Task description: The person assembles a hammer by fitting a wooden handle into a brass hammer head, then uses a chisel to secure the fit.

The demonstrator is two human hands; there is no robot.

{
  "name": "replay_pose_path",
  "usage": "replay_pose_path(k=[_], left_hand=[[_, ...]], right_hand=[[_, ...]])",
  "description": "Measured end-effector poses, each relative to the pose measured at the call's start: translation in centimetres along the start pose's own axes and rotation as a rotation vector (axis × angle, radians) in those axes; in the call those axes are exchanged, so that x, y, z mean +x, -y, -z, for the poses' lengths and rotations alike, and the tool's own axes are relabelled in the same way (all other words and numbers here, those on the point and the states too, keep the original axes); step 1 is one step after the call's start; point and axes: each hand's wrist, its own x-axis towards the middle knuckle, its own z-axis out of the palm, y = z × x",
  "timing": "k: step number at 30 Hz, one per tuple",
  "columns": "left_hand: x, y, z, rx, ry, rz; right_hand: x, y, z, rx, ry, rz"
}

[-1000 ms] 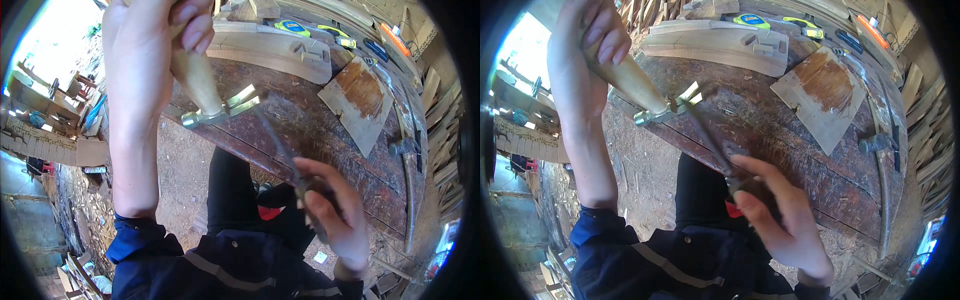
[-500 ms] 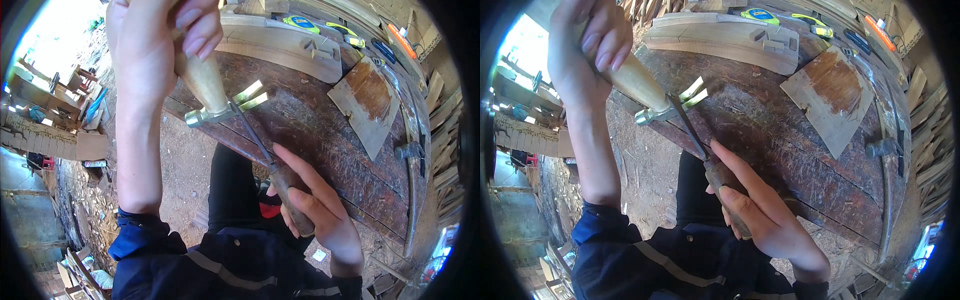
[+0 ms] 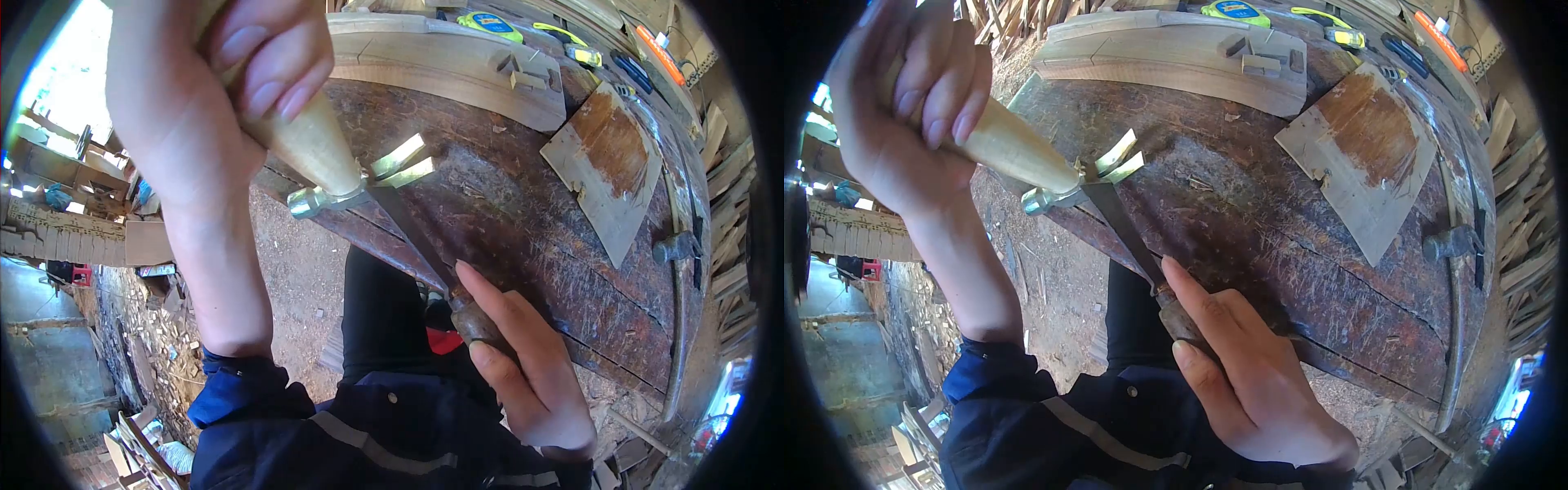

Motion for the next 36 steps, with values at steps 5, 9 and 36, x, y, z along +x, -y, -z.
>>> replay_pose_path(k=[5, 9, 36], left_hand=[[-0.1, 0.4, 1.0, -0.051, 0.050, -0.001], [0.1, 0.5, 1.6, -0.098, 0.115, 0.017], [2.7, 0.9, 4.1, -0.435, 0.591, 0.191]], right_hand=[[0.7, 0.3, 0.0, -0.041, 0.022, -0.017], [0.9, 0.3, -0.1, -0.074, 0.038, -0.035], [2.6, 0.5, -0.3, -0.018, 0.023, -0.066]])
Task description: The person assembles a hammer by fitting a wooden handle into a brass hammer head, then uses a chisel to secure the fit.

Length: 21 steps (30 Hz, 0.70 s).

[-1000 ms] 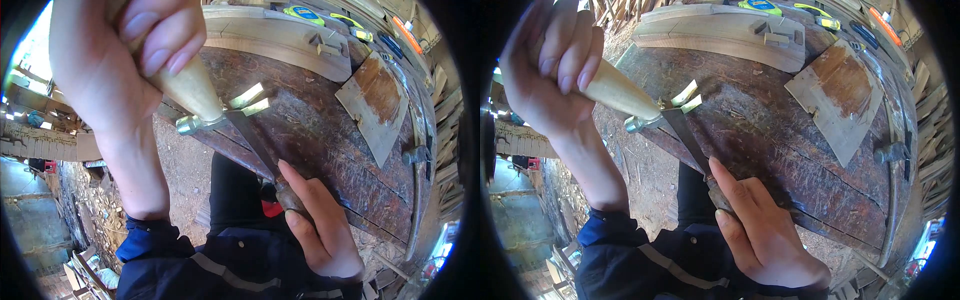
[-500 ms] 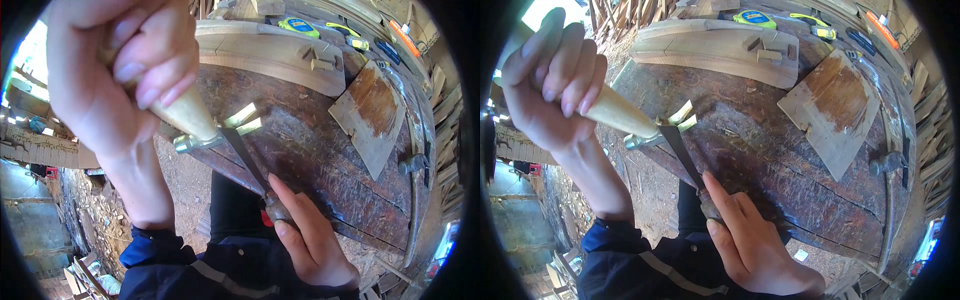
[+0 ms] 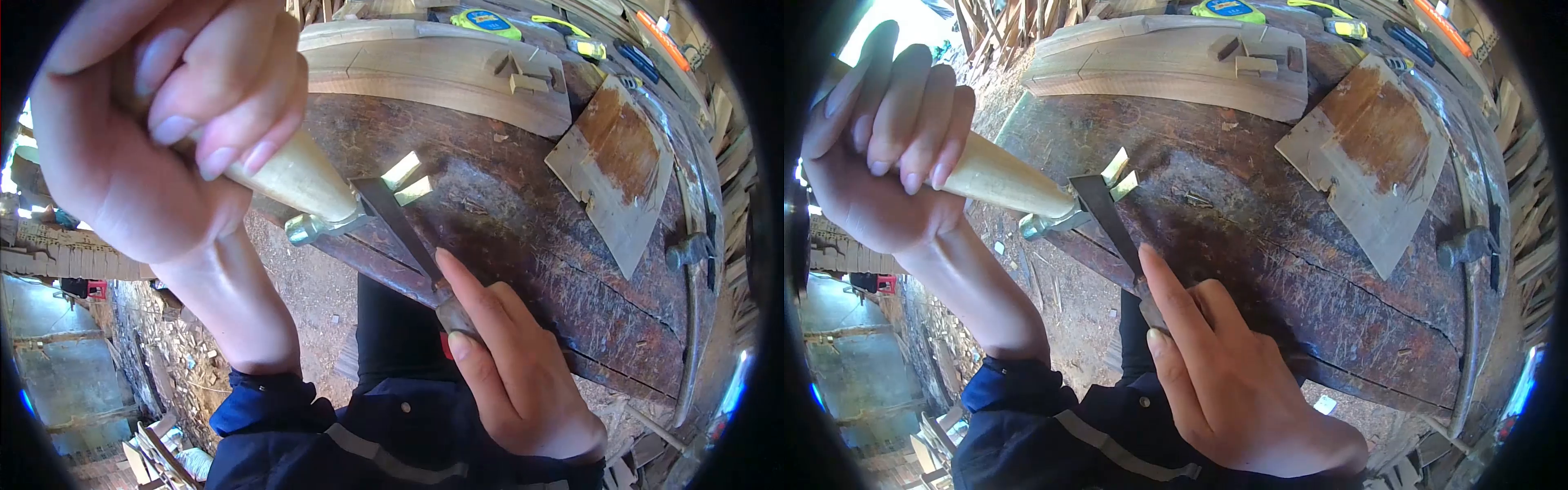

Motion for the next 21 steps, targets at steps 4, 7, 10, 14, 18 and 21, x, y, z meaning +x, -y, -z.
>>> replay_pose_path(k=[4, 7, 10, 14, 18, 21], left_hand=[[-0.4, 0.2, 0.4, -0.007, 0.016, -0.014], [-0.7, 0.4, 0.6, -0.008, 0.017, -0.021], [-0.9, 0.6, 0.8, -0.016, 0.016, -0.021], [-1.1, 0.6, 0.8, -0.015, 0.019, -0.020], [-1.2, 0.5, 0.6, -0.014, 0.021, -0.020], [-1.2, 0.5, 0.6, -0.012, 0.018, -0.018]], right_hand=[[-0.5, 0.7, 1.2, 0.086, -0.031, -0.064], [-1.0, 0.5, 1.5, 0.073, -0.033, -0.030], [-1.2, 0.4, 1.4, 0.015, -0.028, -0.006], [-1.0, 0.5, 1.2, 0.047, -0.030, -0.010], [-1.0, -0.2, 0.9, 0.049, -0.053, 0.040], [-1.1, 0.1, 0.8, 0.059, -0.046, 0.008]])
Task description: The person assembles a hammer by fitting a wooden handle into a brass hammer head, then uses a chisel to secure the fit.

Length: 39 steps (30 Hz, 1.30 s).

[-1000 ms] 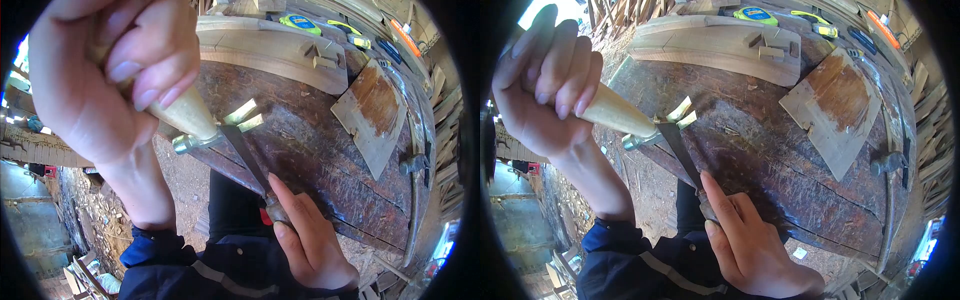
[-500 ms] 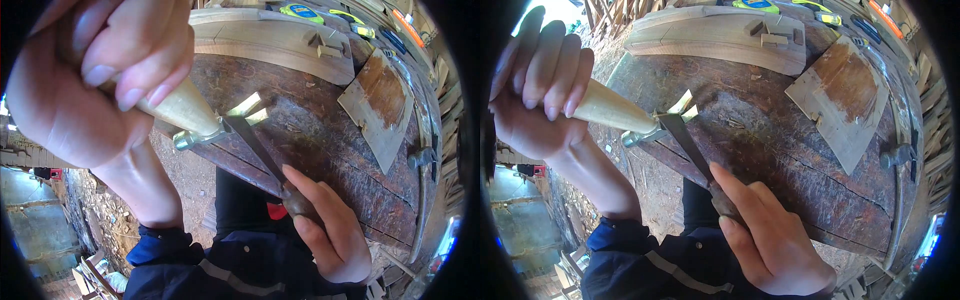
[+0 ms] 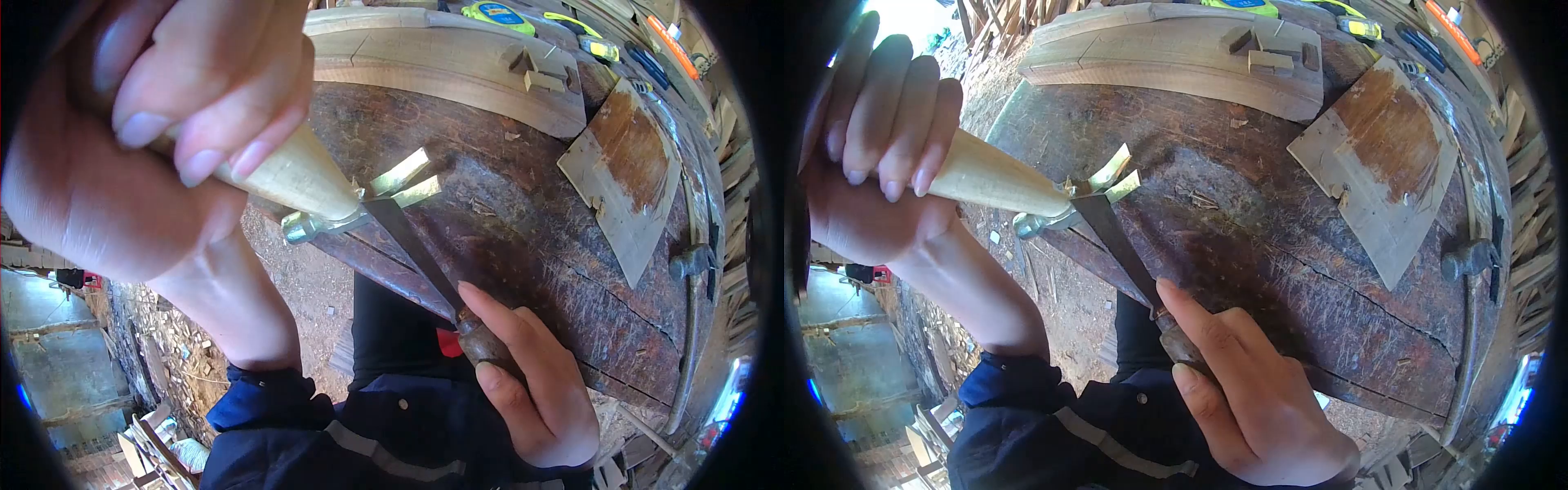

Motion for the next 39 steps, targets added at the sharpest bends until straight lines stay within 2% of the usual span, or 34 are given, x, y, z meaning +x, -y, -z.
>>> replay_pose_path(k=[6, 15, 18, 21, 25, 28, 32, 35, 36, 37, 38, 39], left_hand=[[0.1, -0.1, -0.2, 0.000, 0.004, -0.008], [0.1, -0.4, -0.5, 0.017, 0.005, -0.018], [0.4, -0.3, -0.4, 0.016, -0.005, -0.023], [0.7, -0.1, -0.4, 0.014, -0.030, -0.017], [0.4, -0.3, -0.5, -0.001, -0.081, 0.011], [0.5, -0.1, -0.5, -0.021, -0.056, -0.011], [0.7, 0.1, -0.7, 0.080, -0.063, -0.040], [0.7, 0.2, -1.6, 0.142, -0.121, -0.049], [0.6, 0.4, -1.3, 0.046, -0.114, -0.038], [0.6, 0.0, -1.8, -0.048, -0.205, 0.016], [0.7, -0.4, -2.3, -0.147, -0.301, 0.062], [1.4, -0.9, -3.8, -0.091, -0.478, 0.144]], right_hand=[[0.0, -0.4, -0.7, 0.009, -0.038, 0.033], [0.1, 0.4, -0.9, -0.002, -0.023, -0.037], [0.3, -1.2, -0.7, -0.014, 0.053, 0.015], [0.7, 0.1, -0.9, 0.026, 0.045, -0.077], [0.3, -1.1, -0.6, 0.029, 0.050, 0.007], [-0.4, 0.0, 0.0, 0.065, 0.002, -0.085], [-0.9, 0.5, -0.1, -0.016, -0.013, -0.045], [-1.3, 0.6, -0.8, -0.038, -0.075, -0.031], [-1.5, 0.8, -1.1, -0.038, -0.098, -0.047], [-1.5, 1.1, -1.5, -0.033, -0.111, -0.058], [-1.5, 0.5, -0.6, -0.038, -0.025, -0.034], [-1.3, 0.7, -1.0, -0.051, -0.047, -0.013]])
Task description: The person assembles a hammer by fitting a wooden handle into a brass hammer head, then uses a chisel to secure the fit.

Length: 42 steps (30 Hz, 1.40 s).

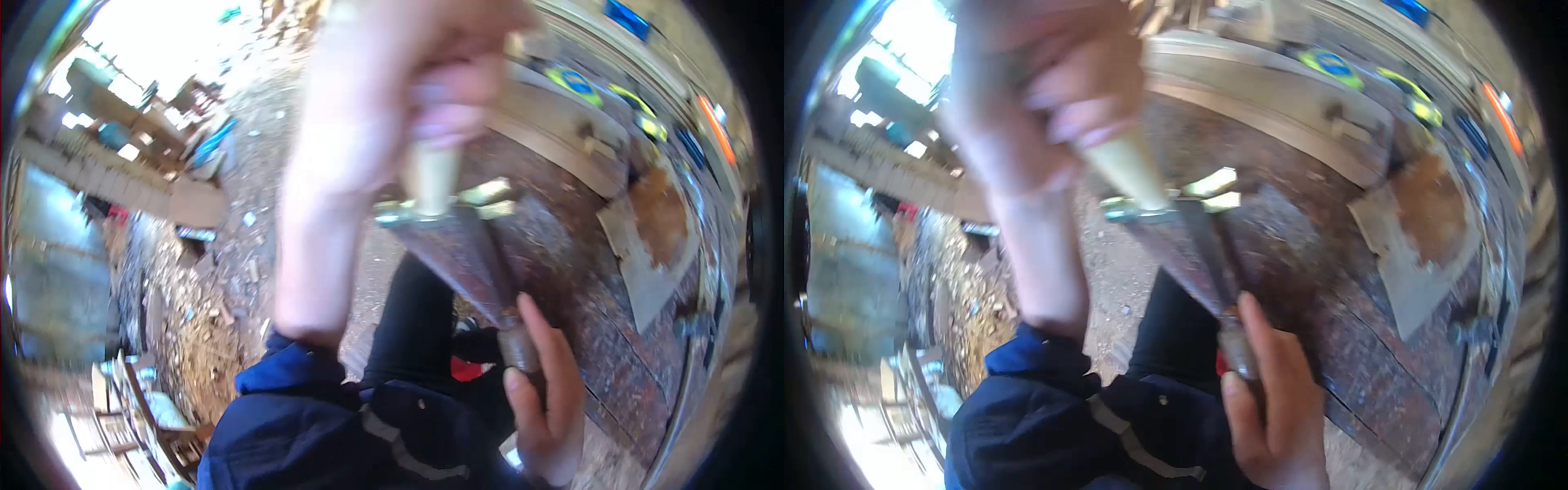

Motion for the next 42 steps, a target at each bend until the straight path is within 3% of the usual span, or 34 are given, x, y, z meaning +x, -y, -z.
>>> replay_pose_path(k=[1, 3, 4, 5, 8, 13, 18, 28, 42], left_hand=[[-0.1, -0.3, -1.6, 0.048, -0.181, 0.070], [-0.1, -0.2, -1.8, 0.219, -0.189, 0.016], [-0.1, 0.3, -0.3, 0.189, -0.013, -0.070], [0.0, 0.9, 0.5, 0.102, -0.008, -0.066], [-0.6, 0.1, -0.3, 0.278, 0.028, -0.108], [-0.8, 0.0, -0.6, 0.211, -0.015, -0.089], [-0.8, 0.1, -0.5, 0.203, -0.015, -0.103], [-0.9, 0.1, -0.4, 0.186, 0.020, -0.102], [-0.6, 0.1, -0.9, 0.265, -0.032, -0.035]], right_hand=[[0.1, 0.2, -0.3, -0.017, -0.028, 0.018], [0.1, 0.3, -0.7, -0.061, -0.122, 0.093], [0.1, 0.1, -1.1, -0.096, -0.136, 0.101], [-0.1, -0.3, -1.5, -0.131, -0.157, 0.105], [-0.3, -0.1, -2.1, -0.198, -0.201, 0.124], [-0.7, -1.5, -3.4, -0.184, -0.233, 0.171], [-0.9, -1.0, -3.4, -0.085, -0.197, 0.083], [-1.2, -1.2, -4.9, -0.170, -0.254, 0.188], [-0.9, -2.8, -4.9, -0.027, -0.257, 0.309]])
